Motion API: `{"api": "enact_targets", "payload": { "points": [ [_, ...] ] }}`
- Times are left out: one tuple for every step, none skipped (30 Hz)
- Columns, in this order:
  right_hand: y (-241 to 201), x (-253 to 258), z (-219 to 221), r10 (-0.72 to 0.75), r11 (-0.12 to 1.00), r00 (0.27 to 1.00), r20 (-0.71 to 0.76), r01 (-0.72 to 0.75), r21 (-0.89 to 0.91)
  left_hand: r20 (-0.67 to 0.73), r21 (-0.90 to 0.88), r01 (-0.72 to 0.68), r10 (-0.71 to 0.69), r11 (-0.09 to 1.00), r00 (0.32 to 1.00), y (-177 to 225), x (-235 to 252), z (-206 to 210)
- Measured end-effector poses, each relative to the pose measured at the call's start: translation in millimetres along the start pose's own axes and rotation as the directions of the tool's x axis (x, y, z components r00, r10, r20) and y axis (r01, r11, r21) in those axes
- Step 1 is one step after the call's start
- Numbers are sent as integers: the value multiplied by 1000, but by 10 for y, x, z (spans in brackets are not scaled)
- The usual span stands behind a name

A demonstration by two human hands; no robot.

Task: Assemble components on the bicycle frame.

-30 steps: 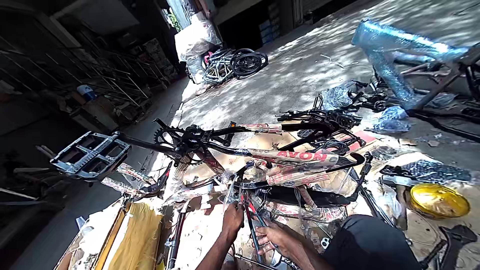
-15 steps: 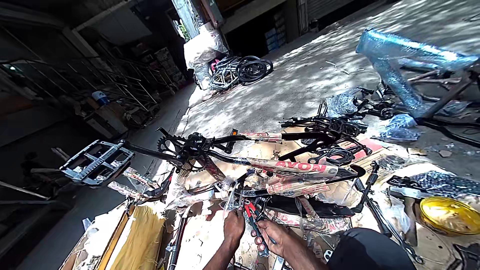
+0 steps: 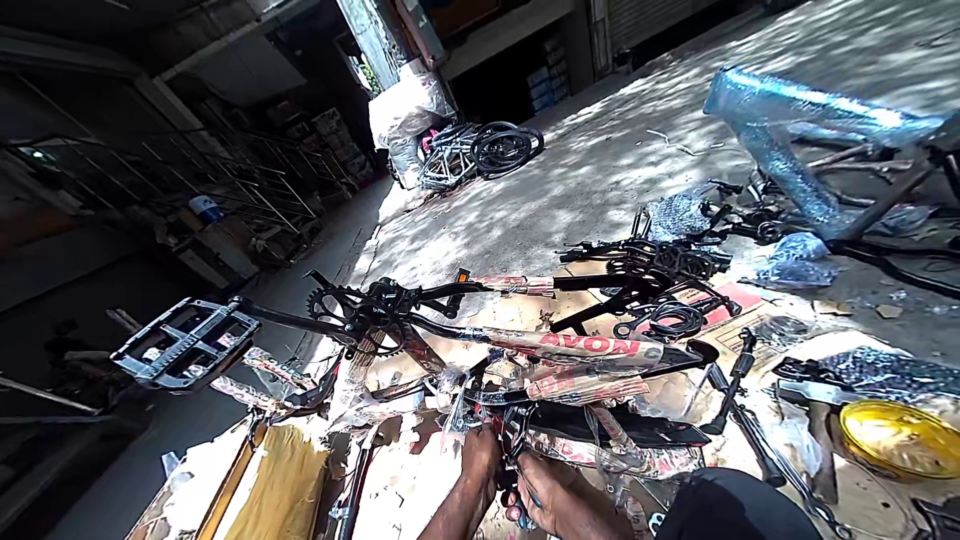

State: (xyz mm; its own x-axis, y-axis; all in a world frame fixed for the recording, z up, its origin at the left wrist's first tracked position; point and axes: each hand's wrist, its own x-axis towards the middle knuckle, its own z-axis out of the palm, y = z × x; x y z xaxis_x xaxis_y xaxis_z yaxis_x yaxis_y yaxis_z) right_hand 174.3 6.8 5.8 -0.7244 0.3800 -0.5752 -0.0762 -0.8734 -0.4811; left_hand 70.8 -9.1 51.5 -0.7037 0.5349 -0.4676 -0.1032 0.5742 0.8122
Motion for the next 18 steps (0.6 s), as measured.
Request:
{"api": "enact_targets", "payload": {
  "points": [
    [-9,-16,6,-4,1000,1000,6,4,6,11,2,3,-3,1000,1000,48,-25,17],
    [-8,-26,13,-7,1000,1000,10,6,13,18,19,2,-2,1000,1000,85,-54,32],
    [11,-8,12,-9,1000,1000,20,9,26,23,40,-2,1,999,1000,103,-76,36],
    [27,1,16,-12,999,1000,24,11,35,23,51,-3,2,999,1000,106,-90,32],
    [34,4,20,-15,999,999,29,14,43,25,42,-1,0,999,1000,111,-97,28],
    [28,-7,26,-17,999,999,30,15,42,27,27,4,-5,1000,1000,117,-92,29],
    [19,-15,22,-13,999,999,32,12,40,40,17,16,-16,1000,999,129,-89,17],
    [8,-12,12,-1,1000,999,32,0,30,59,21,25,-26,999,998,141,-85,-9],
    [-8,-6,-3,11,1000,999,32,-12,11,77,37,22,-25,999,997,151,-86,-43],
    [-21,6,-18,24,1000,999,30,-24,-10,88,63,0,-6,998,996,146,-96,-79],
    [-29,16,-28,30,999,999,27,-29,-23,98,106,-31,21,994,995,117,-103,-117],
    [-38,9,-35,31,999,999,32,-30,-35,107,163,-71,54,984,993,60,-104,-155],
    [-47,1,-35,29,999,999,36,-27,-43,117,217,-107,83,970,990,-1,-114,-194],
    [-54,-2,-33,24,999,999,37,-23,-49,138,242,-130,98,962,985,-55,-129,-234],
    [-58,0,-31,24,998,999,35,-22,-54,167,216,-141,106,966,980,-108,-134,-271],
    [-61,4,-32,30,998,999,40,-28,-54,198,159,-137,104,978,975,-144,-123,-315],
    [-61,21,-37,43,998,998,50,-40,-49,219,102,-126,101,987,971,-161,-91,-370],
    [-58,50,-48,55,998,996,64,-52,-43,224,71,-118,99,990,969,-165,-38,-435]
  ]
}}
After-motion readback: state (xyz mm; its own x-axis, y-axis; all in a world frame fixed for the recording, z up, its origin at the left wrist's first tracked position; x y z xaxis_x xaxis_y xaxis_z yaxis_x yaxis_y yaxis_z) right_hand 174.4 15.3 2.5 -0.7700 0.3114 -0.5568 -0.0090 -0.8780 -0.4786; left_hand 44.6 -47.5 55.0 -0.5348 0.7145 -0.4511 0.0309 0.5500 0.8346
